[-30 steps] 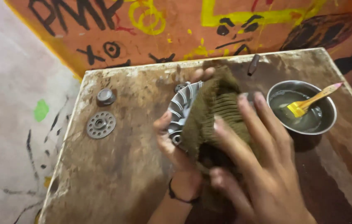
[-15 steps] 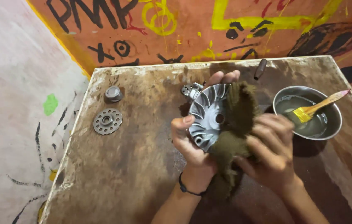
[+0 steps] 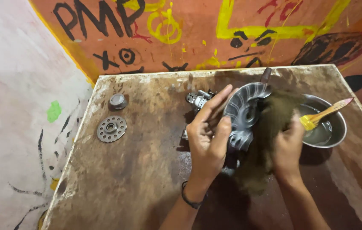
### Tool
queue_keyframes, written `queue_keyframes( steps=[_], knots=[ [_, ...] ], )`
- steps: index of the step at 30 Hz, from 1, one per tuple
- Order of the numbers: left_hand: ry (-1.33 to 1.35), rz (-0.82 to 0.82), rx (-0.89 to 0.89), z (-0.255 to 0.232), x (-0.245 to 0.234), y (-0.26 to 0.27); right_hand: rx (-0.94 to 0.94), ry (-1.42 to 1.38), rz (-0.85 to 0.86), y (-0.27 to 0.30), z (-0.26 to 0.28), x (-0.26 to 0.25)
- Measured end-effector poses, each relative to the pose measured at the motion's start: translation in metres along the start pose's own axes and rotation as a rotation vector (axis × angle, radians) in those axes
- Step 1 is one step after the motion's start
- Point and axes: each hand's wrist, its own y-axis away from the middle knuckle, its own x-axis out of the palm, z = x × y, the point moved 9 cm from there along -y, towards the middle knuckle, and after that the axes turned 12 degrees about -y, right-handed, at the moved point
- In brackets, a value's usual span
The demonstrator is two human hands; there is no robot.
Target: The person wipes a metallic impeller with a green cloth, rotating the object to clean the blades and the central hub. The person also wipes the smooth back side of the impeller. A small metal gear and a bowl with a brush are visible on the table.
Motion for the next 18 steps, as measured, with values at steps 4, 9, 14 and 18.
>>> queue_keyframes(
  steps=[4, 9, 14, 18],
  knots=[
    [-0.25, -0.028, -0.219, 0.02, 0.005, 0.003, -0.112, -0.516, -0.112, -0.018, -0.046, -0.059],
    [-0.518, -0.156, -0.101, 0.014, 0.01, 0.007, -0.101, -0.266, -0.243, 0.0, -0.071, -0.066],
    [-0.78, -0.202, 0.199, -0.027, 0.023, 0.004, -0.017, -0.862, -0.113, 0.0, -0.082, -0.045],
    [-0.498, -0.148, 0.033, 0.006, 0.011, 0.005, -0.319, 0.047, -0.213, 0.01, -0.059, -0.07]
  ],
)
